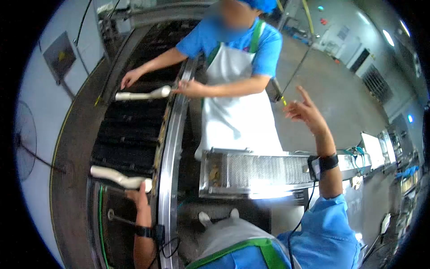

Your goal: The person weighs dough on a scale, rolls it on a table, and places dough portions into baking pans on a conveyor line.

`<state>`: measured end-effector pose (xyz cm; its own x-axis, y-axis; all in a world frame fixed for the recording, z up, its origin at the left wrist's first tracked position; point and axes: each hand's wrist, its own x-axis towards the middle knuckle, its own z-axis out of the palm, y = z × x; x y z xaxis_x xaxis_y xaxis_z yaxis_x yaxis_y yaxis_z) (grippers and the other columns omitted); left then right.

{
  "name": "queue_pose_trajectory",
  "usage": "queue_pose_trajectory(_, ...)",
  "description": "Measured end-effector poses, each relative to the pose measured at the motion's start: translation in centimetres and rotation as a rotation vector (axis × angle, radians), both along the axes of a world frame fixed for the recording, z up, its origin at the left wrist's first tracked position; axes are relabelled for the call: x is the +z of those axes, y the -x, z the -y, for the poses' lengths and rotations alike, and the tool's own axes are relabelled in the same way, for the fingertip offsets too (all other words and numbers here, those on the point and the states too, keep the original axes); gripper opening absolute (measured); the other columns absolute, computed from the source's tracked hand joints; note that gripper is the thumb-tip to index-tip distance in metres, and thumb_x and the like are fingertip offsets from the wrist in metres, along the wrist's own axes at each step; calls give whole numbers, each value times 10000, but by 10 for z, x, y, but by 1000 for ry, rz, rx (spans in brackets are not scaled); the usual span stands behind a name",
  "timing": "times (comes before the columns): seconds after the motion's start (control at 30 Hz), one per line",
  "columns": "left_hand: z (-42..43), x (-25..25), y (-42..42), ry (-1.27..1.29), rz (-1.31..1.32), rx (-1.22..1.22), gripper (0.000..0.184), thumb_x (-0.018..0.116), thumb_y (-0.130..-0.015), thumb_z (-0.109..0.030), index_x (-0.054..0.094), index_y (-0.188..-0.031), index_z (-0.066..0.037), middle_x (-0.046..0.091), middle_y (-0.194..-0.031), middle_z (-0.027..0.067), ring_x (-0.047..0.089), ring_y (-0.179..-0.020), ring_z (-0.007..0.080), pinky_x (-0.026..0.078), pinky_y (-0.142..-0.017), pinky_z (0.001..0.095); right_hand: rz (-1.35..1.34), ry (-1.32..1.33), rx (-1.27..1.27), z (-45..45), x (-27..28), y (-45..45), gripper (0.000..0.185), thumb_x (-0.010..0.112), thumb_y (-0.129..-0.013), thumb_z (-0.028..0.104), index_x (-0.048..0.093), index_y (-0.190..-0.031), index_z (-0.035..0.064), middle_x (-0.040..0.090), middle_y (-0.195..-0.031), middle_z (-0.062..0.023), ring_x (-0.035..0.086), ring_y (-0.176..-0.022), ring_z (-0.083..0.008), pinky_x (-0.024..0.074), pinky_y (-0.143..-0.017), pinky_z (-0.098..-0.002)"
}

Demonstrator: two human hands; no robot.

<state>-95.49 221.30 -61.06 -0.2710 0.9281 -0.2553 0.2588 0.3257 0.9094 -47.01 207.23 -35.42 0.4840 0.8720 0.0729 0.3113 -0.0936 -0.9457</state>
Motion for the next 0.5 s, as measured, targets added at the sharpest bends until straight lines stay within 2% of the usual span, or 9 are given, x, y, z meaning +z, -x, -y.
queue_pose_trajectory(0.03,-1,-15,3,-128,184,-30,938,627,-690,-297,-58,-1262,-12,100,-1268,256,145,-1187,324,182,-977,389,61,44,-60,7,0,-3,634,490,-797,219,97,-1281,104,581,-794,-113,575,-665,-161,464,-539,-252)
queue_pose_trajectory(0.1,1,-4,-7,-130,-28,91,886,634,-682,-298,18,-1288,-99,211,-1219,227,262,-1127,314,239,-944,409,-21,63,-12,14,-9,-25,590,473,-810,218,130,-1280,115,574,-837,-134,580,-680,-163,469,-545,-262)
queue_pose_trajectory(0.17,10,17,-8,-140,-67,-97,745,639,-673,-277,197,-1259,-148,309,-1150,208,315,-1084,309,261,-905,432,-52,28,-12,23,-2,-43,595,480,-807,215,131,-1280,120,573,-839,-133,579,-679,-160,467,-542,-257)
queue_pose_trajectory(0.2,9,13,-3,-152,-79,-113,745,639,-673,-277,197,-1259,-148,309,-1150,208,315,-1084,309,261,-905,432,-88,3,27,25,-1,-51,601,487,-805,212,132,-1281,125,571,-840,-133,579,-678,-157,464,-540,-251)
queue_pose_trajectory(0.27,3,0,16,-107,-292,-353,549,623,-681,-244,353,-1141,-113,378,-1087,192,339,-1048,307,287,-857,411,-69,-8,7,35,7,-60,605,492,-802,219,134,-1281,130,572,-844,-128,577,-674,-155,463,-546,-250)
queue_pose_trajectory(0.37,-5,3,12,-32,-459,-329,454,613,-684,-236,396,-1059,-96,404,-1046,188,345,-1029,307,291,-836,390,-11,22,-6,56,3,-77,613,515,-786,263,171,-1274,125,570,-851,-120,570,-679,-151,462,-556,-241)
queue_pose_trajectory(0.43,-9,-2,12,-149,-437,-255,455,612,-688,-267,395,-1047,-89,425,-1027,194,419,-910,327,345,-771,399,-37,82,-58,81,-19,-93,617,523,-780,273,184,-1270,115,568,-855,-122,568,-683,-150,462,-557,-241)
queue_pose_trajectory(0.47,-13,-6,17,-154,-572,-293,470,600,-697,-292,375,-1057,-90,449,-994,193,449,-861,324,363,-742,402,-16,90,-134,95,-33,-104,607,531,-773,277,210,-1258,102,565,-865,-124,567,-690,-153,465,-553,-242)
queue_pose_trajectory(0.5,-15,1,12,-43,-658,-267,511,601,-696,-321,350,-1078,-93,463,-980,194,452,-872,306,363,-735,399,18,96,-203,108,-46,-111,599,539,-766,281,237,-1246,89,561,-874,-125,566,-696,-156,467,-549,-243)
